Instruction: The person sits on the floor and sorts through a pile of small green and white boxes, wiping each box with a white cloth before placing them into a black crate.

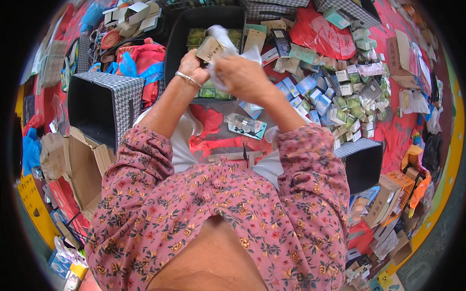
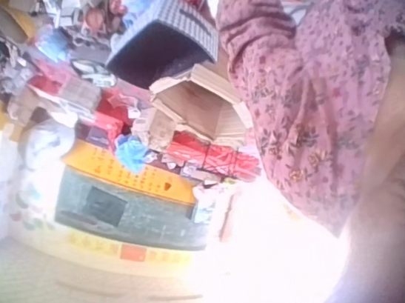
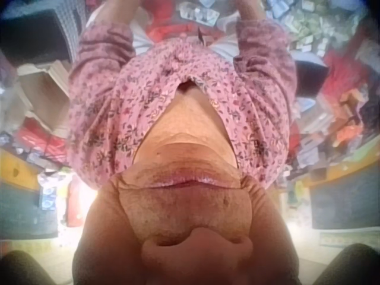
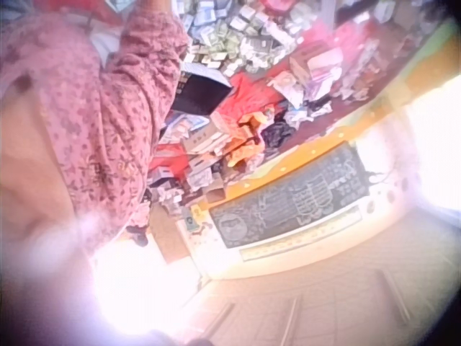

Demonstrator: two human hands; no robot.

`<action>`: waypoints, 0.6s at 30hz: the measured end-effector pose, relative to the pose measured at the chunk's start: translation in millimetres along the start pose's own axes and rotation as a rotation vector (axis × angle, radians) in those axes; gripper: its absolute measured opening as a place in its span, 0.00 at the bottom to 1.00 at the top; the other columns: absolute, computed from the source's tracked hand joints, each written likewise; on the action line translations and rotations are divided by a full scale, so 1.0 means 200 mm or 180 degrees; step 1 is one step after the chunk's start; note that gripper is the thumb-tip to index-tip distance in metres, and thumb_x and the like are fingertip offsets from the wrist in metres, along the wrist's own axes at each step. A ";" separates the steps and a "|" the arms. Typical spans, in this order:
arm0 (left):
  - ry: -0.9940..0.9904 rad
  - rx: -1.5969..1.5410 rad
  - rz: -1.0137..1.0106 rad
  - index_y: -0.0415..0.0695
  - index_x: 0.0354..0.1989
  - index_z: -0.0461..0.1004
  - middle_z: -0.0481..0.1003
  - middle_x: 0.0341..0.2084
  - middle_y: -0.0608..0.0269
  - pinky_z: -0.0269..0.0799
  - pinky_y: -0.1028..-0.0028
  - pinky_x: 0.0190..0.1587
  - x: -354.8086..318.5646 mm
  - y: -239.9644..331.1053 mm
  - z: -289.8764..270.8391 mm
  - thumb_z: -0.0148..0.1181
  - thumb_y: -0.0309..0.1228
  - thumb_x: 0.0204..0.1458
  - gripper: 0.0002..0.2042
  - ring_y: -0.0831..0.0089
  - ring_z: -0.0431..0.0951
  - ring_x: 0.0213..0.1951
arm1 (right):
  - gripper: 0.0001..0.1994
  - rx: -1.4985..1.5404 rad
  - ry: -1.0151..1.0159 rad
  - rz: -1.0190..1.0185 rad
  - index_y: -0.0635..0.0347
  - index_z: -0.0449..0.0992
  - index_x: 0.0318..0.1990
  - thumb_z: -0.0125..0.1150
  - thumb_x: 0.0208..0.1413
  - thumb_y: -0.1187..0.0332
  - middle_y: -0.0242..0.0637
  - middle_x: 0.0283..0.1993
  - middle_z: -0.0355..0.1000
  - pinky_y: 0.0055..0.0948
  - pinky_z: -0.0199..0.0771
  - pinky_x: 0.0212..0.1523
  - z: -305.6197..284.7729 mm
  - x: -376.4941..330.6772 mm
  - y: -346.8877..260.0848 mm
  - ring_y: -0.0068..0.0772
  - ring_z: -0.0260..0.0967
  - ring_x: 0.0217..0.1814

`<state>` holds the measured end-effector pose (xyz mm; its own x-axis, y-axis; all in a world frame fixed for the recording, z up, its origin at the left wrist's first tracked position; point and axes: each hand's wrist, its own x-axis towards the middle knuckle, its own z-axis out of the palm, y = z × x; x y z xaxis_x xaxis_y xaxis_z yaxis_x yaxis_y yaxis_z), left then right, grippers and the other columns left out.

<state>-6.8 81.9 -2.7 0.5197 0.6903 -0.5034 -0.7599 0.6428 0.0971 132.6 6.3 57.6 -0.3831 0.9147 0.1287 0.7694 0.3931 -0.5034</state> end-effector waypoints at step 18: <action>-0.0694 0.1655 0.1976 0.44 0.35 0.68 0.72 0.29 0.62 0.71 0.71 0.35 -0.12 0.07 0.20 0.44 0.40 0.55 0.12 0.72 0.75 0.30 | 0.21 0.1671 0.0873 0.1803 0.57 0.74 0.41 0.53 0.49 0.48 0.30 0.33 0.70 0.23 0.65 0.36 -0.15 0.04 0.32 0.23 0.65 0.32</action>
<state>-13.8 87.9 45.1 0.1708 0.9837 -0.0558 -0.6837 0.1591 0.7122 193.6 41.9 52.6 0.1828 0.9785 -0.0951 0.4433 -0.1684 -0.8804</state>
